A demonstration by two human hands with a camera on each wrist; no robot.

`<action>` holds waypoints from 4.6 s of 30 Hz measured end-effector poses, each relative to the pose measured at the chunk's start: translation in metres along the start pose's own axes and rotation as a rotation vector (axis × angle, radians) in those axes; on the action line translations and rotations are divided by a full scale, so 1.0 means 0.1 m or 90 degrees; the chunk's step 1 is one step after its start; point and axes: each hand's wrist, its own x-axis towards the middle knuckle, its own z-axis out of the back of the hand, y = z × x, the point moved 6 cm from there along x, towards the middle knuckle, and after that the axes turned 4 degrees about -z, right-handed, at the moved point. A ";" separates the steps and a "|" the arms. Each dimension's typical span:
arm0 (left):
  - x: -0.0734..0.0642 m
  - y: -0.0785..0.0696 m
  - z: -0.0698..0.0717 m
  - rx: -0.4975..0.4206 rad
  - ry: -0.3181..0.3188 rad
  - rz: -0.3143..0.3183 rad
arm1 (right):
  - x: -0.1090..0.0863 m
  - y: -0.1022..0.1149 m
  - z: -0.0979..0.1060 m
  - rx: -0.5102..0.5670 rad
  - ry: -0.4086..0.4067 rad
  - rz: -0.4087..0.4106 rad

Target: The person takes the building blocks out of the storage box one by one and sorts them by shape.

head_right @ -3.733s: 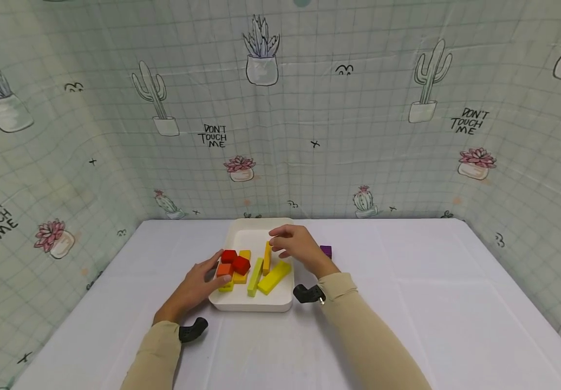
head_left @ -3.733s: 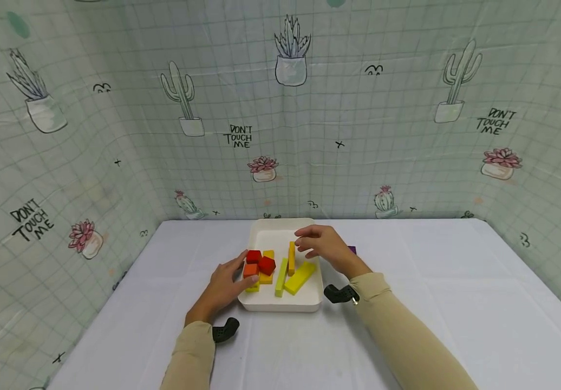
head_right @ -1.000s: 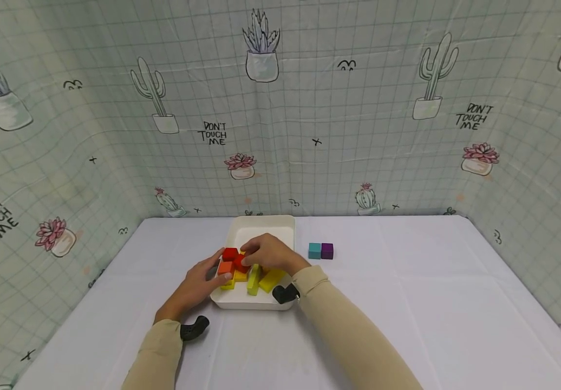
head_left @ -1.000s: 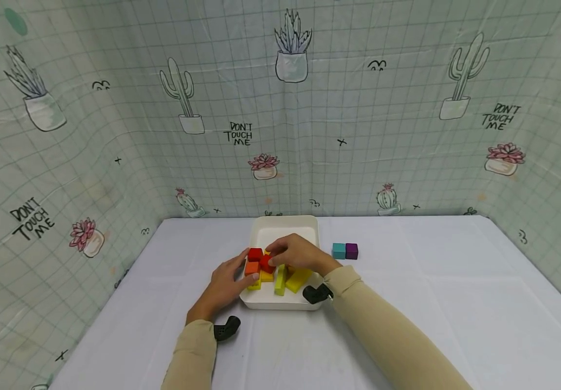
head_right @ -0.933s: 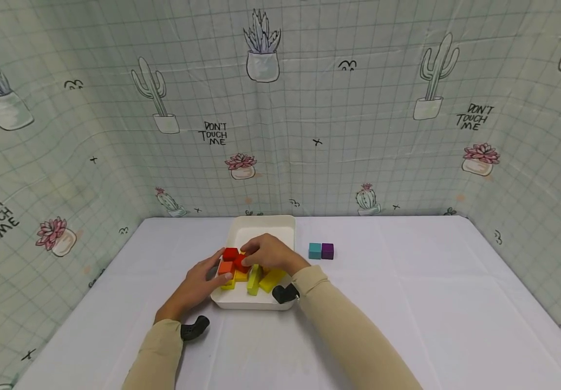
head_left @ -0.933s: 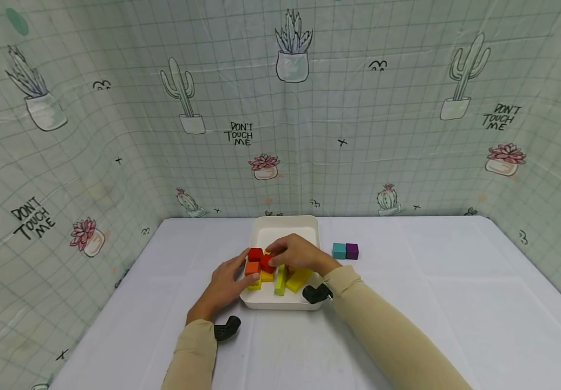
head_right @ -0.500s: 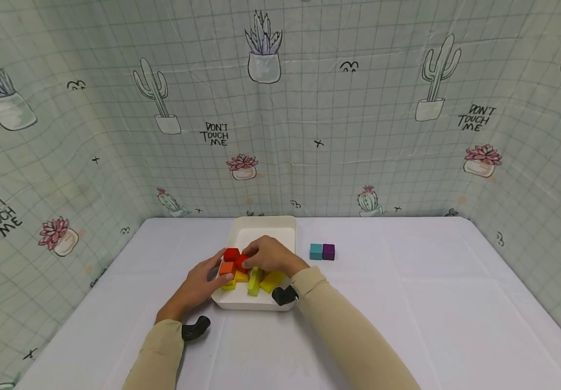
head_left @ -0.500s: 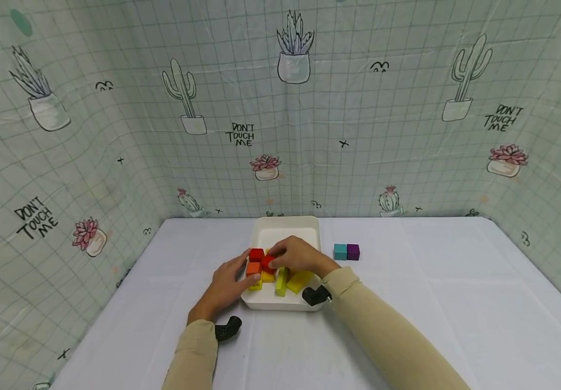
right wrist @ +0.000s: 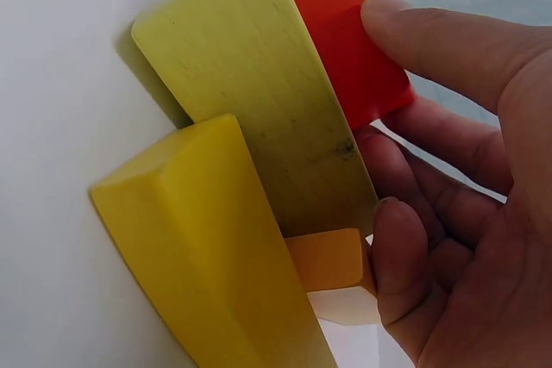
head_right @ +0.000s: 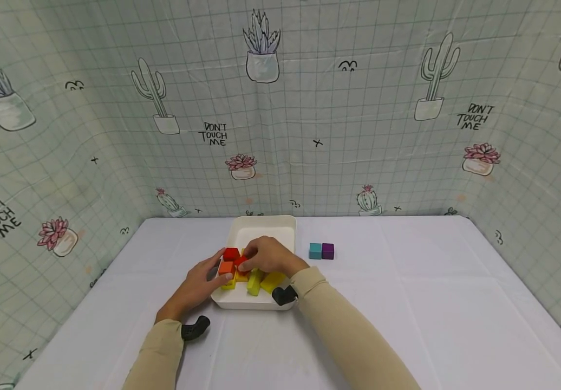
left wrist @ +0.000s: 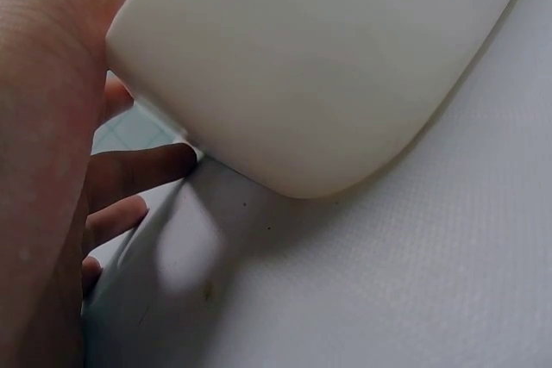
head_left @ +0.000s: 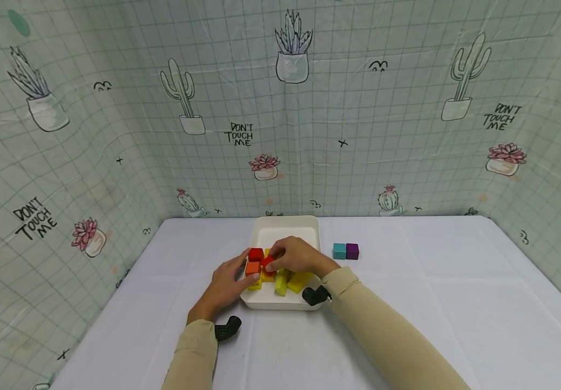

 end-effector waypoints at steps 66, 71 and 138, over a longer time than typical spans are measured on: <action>0.01 0.01 -0.01 0.003 -0.006 0.024 | -0.46 -0.30 0.49 0.306 -0.138 0.056; 0.01 0.02 -0.01 0.004 -0.005 0.023 | -0.49 -0.36 0.51 0.328 -0.146 0.057; 0.01 0.03 0.01 0.003 -0.003 -0.001 | -1.04 -1.24 1.19 0.306 -0.267 -0.027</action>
